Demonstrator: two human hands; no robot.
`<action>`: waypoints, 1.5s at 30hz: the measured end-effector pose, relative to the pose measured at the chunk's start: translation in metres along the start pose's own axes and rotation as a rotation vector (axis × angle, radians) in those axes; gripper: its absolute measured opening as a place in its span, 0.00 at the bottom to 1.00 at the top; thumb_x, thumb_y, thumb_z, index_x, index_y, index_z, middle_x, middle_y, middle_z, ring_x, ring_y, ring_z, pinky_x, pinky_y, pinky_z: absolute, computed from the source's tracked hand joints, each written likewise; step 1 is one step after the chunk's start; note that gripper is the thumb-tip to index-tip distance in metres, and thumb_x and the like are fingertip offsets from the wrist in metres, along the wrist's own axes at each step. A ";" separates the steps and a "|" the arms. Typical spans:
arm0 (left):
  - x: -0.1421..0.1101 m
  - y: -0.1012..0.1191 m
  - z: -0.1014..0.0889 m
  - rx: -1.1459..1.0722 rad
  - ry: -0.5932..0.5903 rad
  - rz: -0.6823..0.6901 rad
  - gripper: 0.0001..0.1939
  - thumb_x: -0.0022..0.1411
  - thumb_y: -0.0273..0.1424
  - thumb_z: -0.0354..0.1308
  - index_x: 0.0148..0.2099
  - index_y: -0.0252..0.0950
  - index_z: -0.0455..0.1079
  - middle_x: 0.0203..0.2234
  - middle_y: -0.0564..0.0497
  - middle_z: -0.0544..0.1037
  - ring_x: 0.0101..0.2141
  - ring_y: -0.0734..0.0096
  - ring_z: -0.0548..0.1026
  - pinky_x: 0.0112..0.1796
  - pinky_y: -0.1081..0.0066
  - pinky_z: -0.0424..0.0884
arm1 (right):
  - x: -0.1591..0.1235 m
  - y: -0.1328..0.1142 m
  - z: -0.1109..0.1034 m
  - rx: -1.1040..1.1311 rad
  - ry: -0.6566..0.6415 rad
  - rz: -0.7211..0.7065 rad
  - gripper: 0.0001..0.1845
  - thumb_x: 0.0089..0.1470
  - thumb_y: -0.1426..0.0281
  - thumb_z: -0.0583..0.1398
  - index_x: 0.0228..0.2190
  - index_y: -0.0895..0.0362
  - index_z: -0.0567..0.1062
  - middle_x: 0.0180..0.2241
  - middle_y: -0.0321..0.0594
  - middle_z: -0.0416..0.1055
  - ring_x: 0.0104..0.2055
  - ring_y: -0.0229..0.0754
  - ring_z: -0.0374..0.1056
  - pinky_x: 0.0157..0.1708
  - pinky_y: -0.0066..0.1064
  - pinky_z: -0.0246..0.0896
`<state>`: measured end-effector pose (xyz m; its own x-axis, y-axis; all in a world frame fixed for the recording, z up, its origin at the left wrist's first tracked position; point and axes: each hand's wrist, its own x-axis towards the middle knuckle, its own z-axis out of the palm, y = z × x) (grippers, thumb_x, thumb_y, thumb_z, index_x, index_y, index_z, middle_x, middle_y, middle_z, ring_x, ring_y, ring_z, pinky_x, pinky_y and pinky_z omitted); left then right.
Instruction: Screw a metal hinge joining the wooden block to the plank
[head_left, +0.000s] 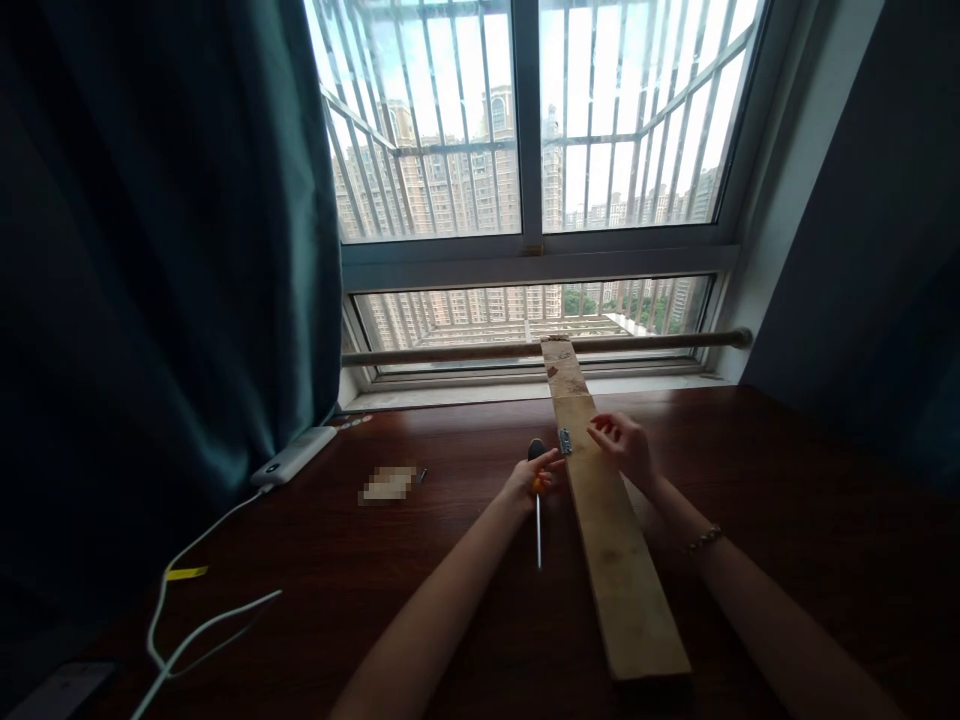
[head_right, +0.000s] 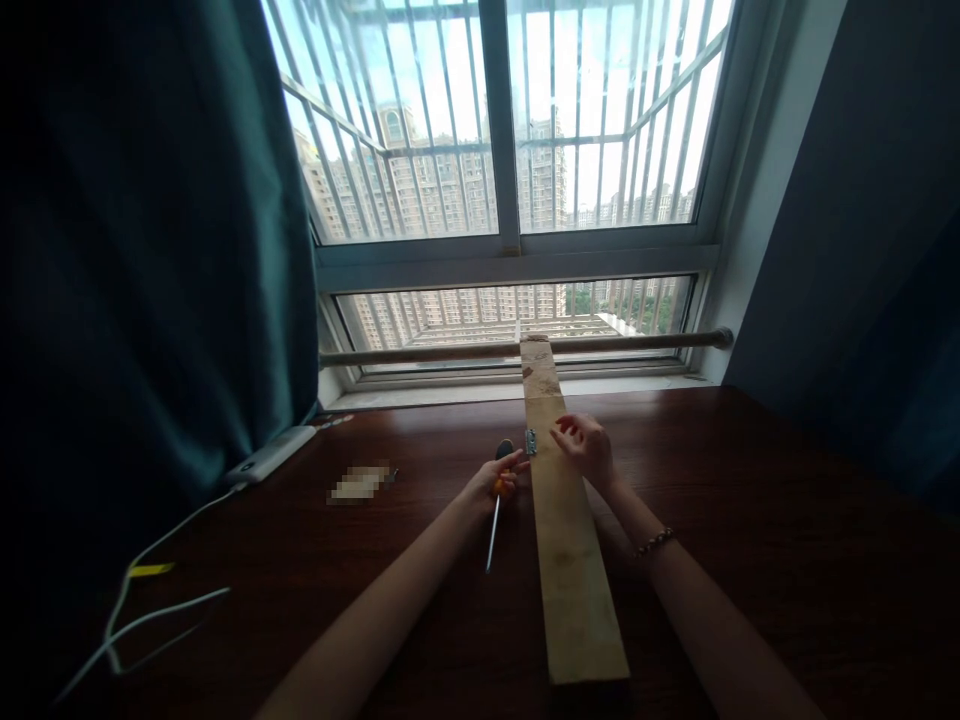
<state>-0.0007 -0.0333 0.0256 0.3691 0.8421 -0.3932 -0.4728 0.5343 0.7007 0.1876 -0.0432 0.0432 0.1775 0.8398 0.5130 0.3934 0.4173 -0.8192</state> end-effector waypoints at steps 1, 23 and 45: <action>0.001 -0.001 0.003 0.012 -0.011 0.009 0.11 0.46 0.25 0.65 0.28 0.28 0.65 0.25 0.47 0.73 0.12 0.92 0.57 0.11 0.86 0.56 | 0.000 -0.004 0.001 -0.061 -0.092 -0.083 0.10 0.41 0.62 0.64 0.27 0.52 0.74 0.27 0.39 0.69 0.31 0.43 0.60 0.36 0.34 0.55; 0.017 -0.007 0.022 0.314 0.166 0.284 0.13 0.43 0.29 0.62 0.30 0.33 0.60 0.11 0.59 0.63 0.09 0.80 0.60 0.13 0.77 0.53 | 0.003 -0.017 0.022 0.251 -0.099 0.037 0.13 0.45 0.59 0.60 0.29 0.56 0.69 0.29 0.38 0.70 0.32 0.40 0.67 0.31 0.30 0.61; 0.021 -0.014 0.027 0.243 0.195 0.383 0.13 0.43 0.28 0.61 0.31 0.33 0.60 0.14 0.57 0.67 0.09 0.80 0.62 0.12 0.77 0.56 | 0.005 -0.015 0.047 -0.559 -0.073 -0.013 0.05 0.49 0.69 0.58 0.27 0.55 0.74 0.30 0.36 0.70 0.29 0.37 0.67 0.28 0.28 0.54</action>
<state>0.0357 -0.0248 0.0237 0.0376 0.9851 -0.1679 -0.3366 0.1706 0.9260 0.1399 -0.0286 0.0454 0.1137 0.8660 0.4869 0.8169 0.1975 -0.5420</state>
